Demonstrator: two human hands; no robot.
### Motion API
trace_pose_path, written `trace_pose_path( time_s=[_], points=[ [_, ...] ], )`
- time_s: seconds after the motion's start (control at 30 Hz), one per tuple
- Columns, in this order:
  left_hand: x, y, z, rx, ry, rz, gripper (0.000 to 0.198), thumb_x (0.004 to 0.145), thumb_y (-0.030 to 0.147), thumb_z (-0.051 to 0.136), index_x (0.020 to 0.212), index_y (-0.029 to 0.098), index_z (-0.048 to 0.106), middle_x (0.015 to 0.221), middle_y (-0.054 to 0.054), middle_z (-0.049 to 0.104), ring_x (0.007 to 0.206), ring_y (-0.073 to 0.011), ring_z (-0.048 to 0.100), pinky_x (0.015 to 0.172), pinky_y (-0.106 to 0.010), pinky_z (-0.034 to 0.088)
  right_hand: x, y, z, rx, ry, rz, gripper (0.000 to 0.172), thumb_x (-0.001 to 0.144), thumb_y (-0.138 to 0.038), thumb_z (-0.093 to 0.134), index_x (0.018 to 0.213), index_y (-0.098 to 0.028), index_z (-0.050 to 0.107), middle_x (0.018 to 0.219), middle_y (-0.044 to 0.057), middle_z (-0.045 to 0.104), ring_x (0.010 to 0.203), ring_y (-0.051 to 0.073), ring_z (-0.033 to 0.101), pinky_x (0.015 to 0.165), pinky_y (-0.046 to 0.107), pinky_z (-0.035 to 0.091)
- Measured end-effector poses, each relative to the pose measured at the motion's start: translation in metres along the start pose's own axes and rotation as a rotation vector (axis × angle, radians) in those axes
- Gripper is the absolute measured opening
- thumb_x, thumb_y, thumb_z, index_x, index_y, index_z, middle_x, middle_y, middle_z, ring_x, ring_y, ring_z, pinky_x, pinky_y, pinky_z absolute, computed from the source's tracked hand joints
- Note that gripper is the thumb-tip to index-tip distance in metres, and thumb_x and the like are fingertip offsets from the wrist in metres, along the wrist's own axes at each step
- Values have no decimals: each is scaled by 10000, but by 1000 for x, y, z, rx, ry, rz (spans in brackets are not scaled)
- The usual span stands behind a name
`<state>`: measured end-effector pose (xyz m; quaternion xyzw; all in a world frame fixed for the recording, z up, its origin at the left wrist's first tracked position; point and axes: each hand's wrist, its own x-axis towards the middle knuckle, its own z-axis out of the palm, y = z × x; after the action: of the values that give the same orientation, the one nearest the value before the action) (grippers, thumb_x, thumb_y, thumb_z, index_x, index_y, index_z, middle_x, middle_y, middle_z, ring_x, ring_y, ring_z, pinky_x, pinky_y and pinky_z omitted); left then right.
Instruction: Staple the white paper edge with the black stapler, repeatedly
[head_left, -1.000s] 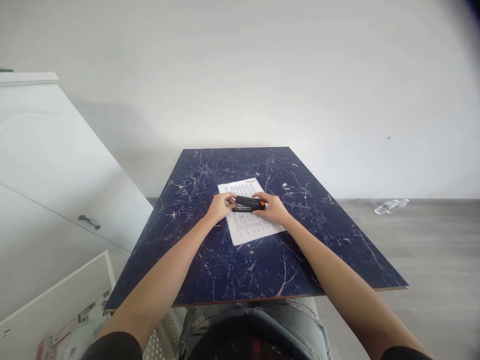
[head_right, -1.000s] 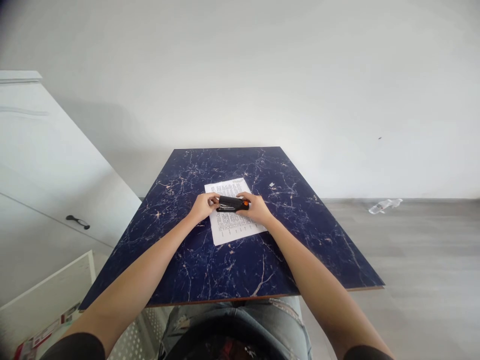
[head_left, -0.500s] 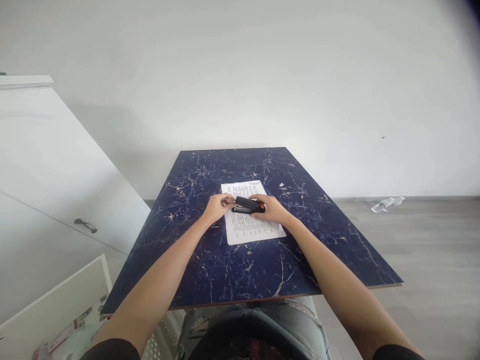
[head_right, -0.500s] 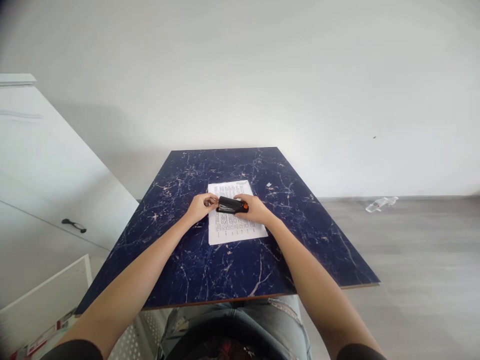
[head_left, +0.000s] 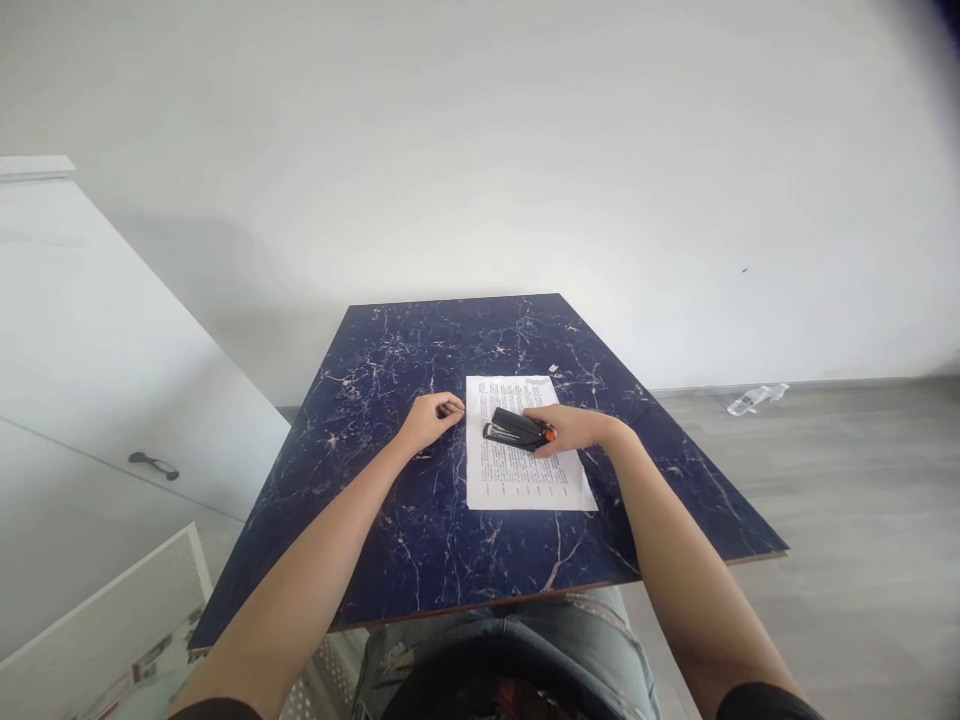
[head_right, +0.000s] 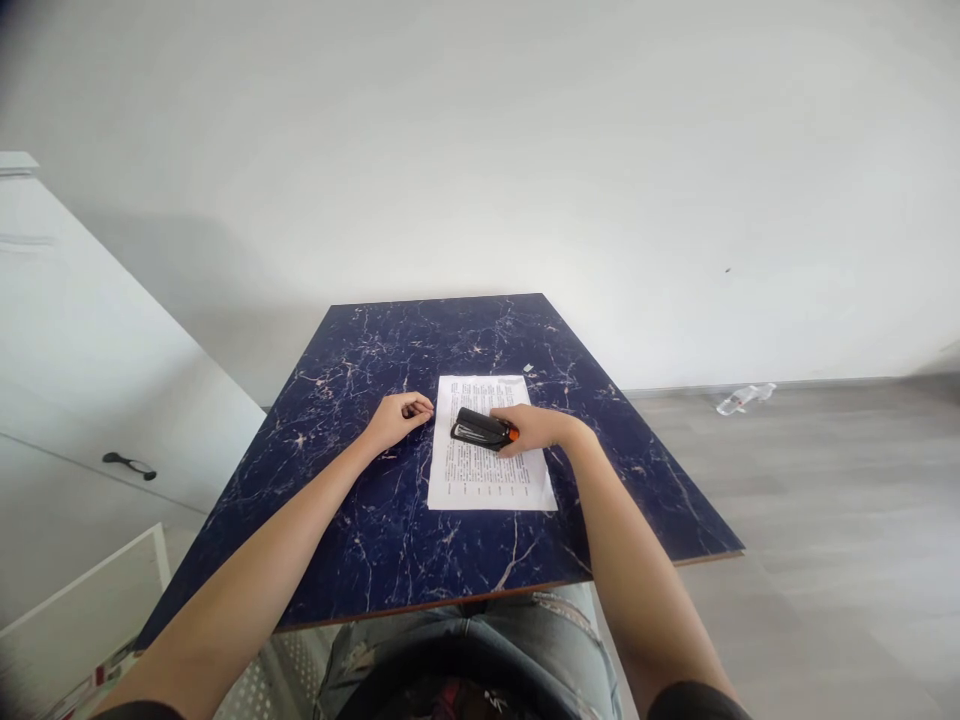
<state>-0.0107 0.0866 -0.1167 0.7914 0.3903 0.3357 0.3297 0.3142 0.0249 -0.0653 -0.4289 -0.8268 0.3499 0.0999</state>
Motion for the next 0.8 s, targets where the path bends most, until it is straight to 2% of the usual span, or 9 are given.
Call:
trace_pose_path(
  time_s=[0.13,0.3,0.43,0.63,0.8],
  points=[
    [-1,3,1,-20,-24,14,124,852,266,720,952,200,752,887,-39,772,808,-178,708,768,-304,534,-17,11,-8,7,-7,61,355,695,-390,820,1013,-274,711,928,35,720,763,237,649,612,344,479],
    [-1,4,0,-1,-20,20,109,855,247,710,946,203,750,893,-39,772,825,-182,708,805,-317,537,-37,14,-6,-54,7,137,296,724,-347,781,989,-271,673,912,31,709,772,243,639,640,350,474],
    [0,2,0,14,-20,37,100,866,240,700,945,211,753,909,-41,771,840,-182,706,824,-318,539,-66,21,-5,-23,85,211,297,735,-395,760,963,-245,643,896,41,697,795,262,638,689,362,478],
    [0,2,1,9,-19,35,94,861,236,700,936,209,751,891,-40,770,827,-186,706,821,-322,546,-116,51,-11,-95,262,248,306,780,-415,684,1012,-224,628,944,51,671,898,285,631,807,382,475],
    [0,4,0,0,-20,37,91,860,230,695,932,209,748,881,-35,768,825,-183,703,808,-312,539,-135,67,-5,-141,302,264,296,868,-472,628,1022,-219,619,970,71,661,898,289,634,812,402,493]
  ],
)
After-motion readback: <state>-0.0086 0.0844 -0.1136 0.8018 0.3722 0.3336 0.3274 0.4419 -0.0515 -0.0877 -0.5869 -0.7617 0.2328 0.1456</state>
